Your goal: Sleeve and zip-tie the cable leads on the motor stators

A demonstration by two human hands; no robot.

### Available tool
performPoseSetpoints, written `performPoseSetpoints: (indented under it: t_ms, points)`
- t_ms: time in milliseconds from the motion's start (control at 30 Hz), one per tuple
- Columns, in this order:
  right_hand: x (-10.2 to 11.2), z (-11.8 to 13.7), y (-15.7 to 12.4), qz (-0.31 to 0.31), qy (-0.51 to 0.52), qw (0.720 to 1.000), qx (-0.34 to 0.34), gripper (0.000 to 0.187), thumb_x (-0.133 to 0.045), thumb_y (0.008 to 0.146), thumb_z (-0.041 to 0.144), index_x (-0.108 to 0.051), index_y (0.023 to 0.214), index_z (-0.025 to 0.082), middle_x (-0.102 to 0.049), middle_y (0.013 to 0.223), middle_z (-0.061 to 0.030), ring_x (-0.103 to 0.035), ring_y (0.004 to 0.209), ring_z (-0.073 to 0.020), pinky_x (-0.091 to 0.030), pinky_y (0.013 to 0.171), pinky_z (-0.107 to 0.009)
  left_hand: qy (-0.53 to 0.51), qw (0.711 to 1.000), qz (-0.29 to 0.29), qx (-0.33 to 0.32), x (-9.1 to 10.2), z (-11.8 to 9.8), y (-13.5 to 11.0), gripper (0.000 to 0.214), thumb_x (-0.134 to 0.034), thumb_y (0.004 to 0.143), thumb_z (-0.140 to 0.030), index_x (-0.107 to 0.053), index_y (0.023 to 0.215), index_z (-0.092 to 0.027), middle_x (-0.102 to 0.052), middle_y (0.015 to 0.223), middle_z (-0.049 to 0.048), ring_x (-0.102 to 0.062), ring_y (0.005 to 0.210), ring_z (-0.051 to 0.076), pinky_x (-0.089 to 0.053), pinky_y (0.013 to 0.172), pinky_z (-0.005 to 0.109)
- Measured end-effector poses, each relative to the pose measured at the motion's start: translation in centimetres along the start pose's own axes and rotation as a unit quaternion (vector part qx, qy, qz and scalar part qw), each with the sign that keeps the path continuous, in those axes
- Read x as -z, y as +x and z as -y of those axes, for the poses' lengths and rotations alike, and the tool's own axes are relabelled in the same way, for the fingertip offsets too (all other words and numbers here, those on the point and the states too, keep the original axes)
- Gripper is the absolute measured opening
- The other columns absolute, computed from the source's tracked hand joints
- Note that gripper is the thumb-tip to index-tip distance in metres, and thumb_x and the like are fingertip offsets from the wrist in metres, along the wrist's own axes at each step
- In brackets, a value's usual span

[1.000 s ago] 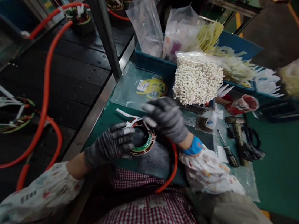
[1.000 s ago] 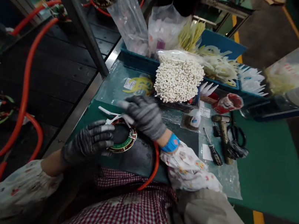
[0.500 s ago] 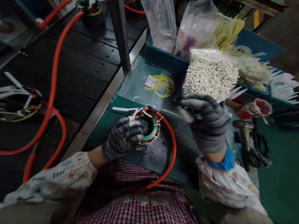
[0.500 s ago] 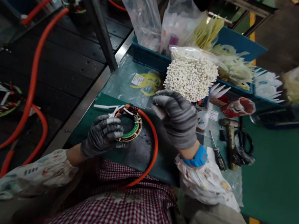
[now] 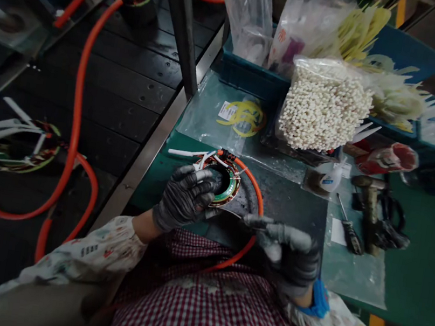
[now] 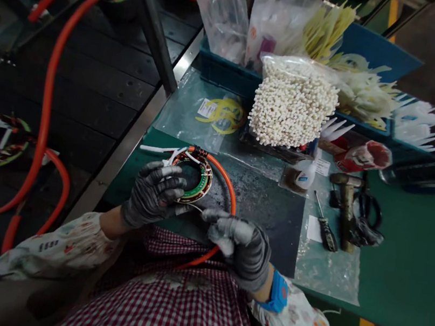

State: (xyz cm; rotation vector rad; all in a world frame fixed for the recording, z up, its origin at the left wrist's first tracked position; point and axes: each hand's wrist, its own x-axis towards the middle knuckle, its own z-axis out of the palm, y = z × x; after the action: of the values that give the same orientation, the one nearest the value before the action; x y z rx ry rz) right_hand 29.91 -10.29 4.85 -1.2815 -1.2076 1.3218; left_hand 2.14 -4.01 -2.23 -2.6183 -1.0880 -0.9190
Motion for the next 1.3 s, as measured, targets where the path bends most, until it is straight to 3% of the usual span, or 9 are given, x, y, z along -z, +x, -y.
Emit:
performPoseSetpoints:
  t_ms: [133, 333, 500, 700, 867, 967, 1033, 1167, 1300]
  points:
    - [1.3, 0.0, -2.3, 0.121, 0.028, 0.982, -0.144, 0.048, -0.08, 0.099, 0.065, -0.095, 0.115, 0.022, -0.077, 0.066, -0.0078, -0.064, 0.047, -0.0187, -0.056, 0.044, -0.032, -0.014, 1.0, 0.001, 0.009, 0.2, -0.2, 0.1, 0.018, -0.075, 0.104, -0.05, -0.073, 0.113, -0.034, -0.087, 0.112, -0.0037, -0.075, 0.134, 0.024, -0.051, 0.127, 0.048]
    - [1.4, -0.5, -3.0, 0.18, 0.098, 0.954, -0.218, 0.072, -0.076, 0.098, 0.076, -0.089, 0.136, 0.017, -0.052, 0.053, 0.0032, -0.045, 0.046, -0.0103, -0.054, 0.049, -0.026, -0.012, 1.0, 0.006, 0.006, 0.4, -0.1, 0.1, 0.017, -0.073, 0.105, -0.049, -0.073, 0.111, -0.034, -0.086, 0.109, -0.0019, -0.076, 0.132, 0.027, -0.048, 0.128, 0.049]
    - [1.5, -1.1, -2.6, 0.241, -0.016, 0.969, -0.049, 0.056, -0.058, 0.116, 0.057, -0.086, 0.142, 0.016, -0.071, 0.065, -0.0026, -0.061, 0.049, -0.0129, -0.06, 0.053, -0.026, -0.012, 1.0, 0.02, 0.003, 0.1, 0.0, 0.1, 0.022, -0.074, 0.104, -0.054, -0.075, 0.112, -0.034, -0.087, 0.111, -0.0015, -0.075, 0.133, 0.028, -0.048, 0.126, 0.049]
    - [-0.9, -3.2, -1.3, 0.131, -0.218, 0.921, 0.295, 0.041, -0.07, 0.11, 0.026, -0.077, 0.151, 0.028, -0.091, 0.114, -0.0081, -0.089, 0.094, -0.0218, -0.075, 0.085, -0.032, -0.015, 1.0, -0.009, -0.015, 0.9, 0.0, 1.1, 0.026, -0.063, 0.111, -0.055, -0.073, 0.11, -0.03, -0.088, 0.121, -0.0005, -0.076, 0.13, 0.025, -0.05, 0.124, 0.046]
    - [-2.8, -4.3, 4.3, 0.048, -0.276, 0.928, 0.247, 0.011, -0.082, 0.105, 0.034, -0.085, 0.113, 0.026, -0.088, 0.089, -0.0035, -0.085, 0.077, -0.0215, -0.072, 0.075, -0.031, -0.064, 0.998, -0.005, -0.009, 1.0, 0.5, 1.3, 0.022, -0.065, 0.114, -0.045, -0.074, 0.125, -0.029, -0.088, 0.13, -0.0019, -0.074, 0.138, 0.021, -0.046, 0.129, 0.043]
    - [-2.2, -3.8, 6.2, 0.03, -0.222, 0.943, 0.245, 0.018, -0.081, 0.108, 0.041, -0.083, 0.119, 0.027, -0.09, 0.102, -0.0045, -0.086, 0.084, -0.0222, -0.072, 0.081, -0.034, -0.076, 0.997, -0.019, -0.009, 0.6, 0.5, 1.2, 0.02, -0.075, 0.107, -0.047, -0.075, 0.118, -0.03, -0.089, 0.124, -0.0023, -0.074, 0.138, 0.021, -0.046, 0.13, 0.043]
    - [-1.6, -3.2, 6.3, 0.082, -0.166, 0.948, 0.258, 0.034, -0.083, 0.107, 0.049, -0.079, 0.133, 0.028, -0.09, 0.109, -0.0044, -0.086, 0.086, -0.021, -0.072, 0.083, -0.035, -0.073, 0.997, -0.028, -0.007, 0.3, 0.4, 1.1, 0.02, -0.075, 0.107, -0.047, -0.074, 0.115, -0.029, -0.088, 0.121, -0.0018, -0.074, 0.137, 0.022, -0.047, 0.127, 0.043]
    - [-0.6, -2.3, 5.3, 0.186, -0.163, 0.894, 0.374, 0.032, -0.076, 0.113, 0.041, -0.075, 0.143, 0.029, -0.086, 0.099, -0.0025, -0.082, 0.079, -0.0172, -0.068, 0.074, -0.028, -0.056, 0.998, -0.037, -0.006, 0.0, 0.2, 1.1, 0.02, -0.067, 0.111, -0.047, -0.071, 0.115, -0.028, -0.088, 0.121, -0.0018, -0.075, 0.134, 0.022, -0.05, 0.124, 0.044]
    - [-0.4, -1.9, 4.7, 0.136, -0.202, 0.881, 0.405, 0.021, -0.07, 0.113, 0.022, -0.078, 0.132, 0.024, -0.084, 0.09, -0.0019, -0.08, 0.073, -0.0162, -0.064, 0.068, -0.026, -0.037, 0.999, -0.027, -0.023, 0.0, 0.4, 0.7, 0.02, -0.074, 0.103, -0.048, -0.071, 0.113, -0.03, -0.086, 0.124, -0.001, -0.071, 0.138, 0.023, -0.048, 0.125, 0.046]
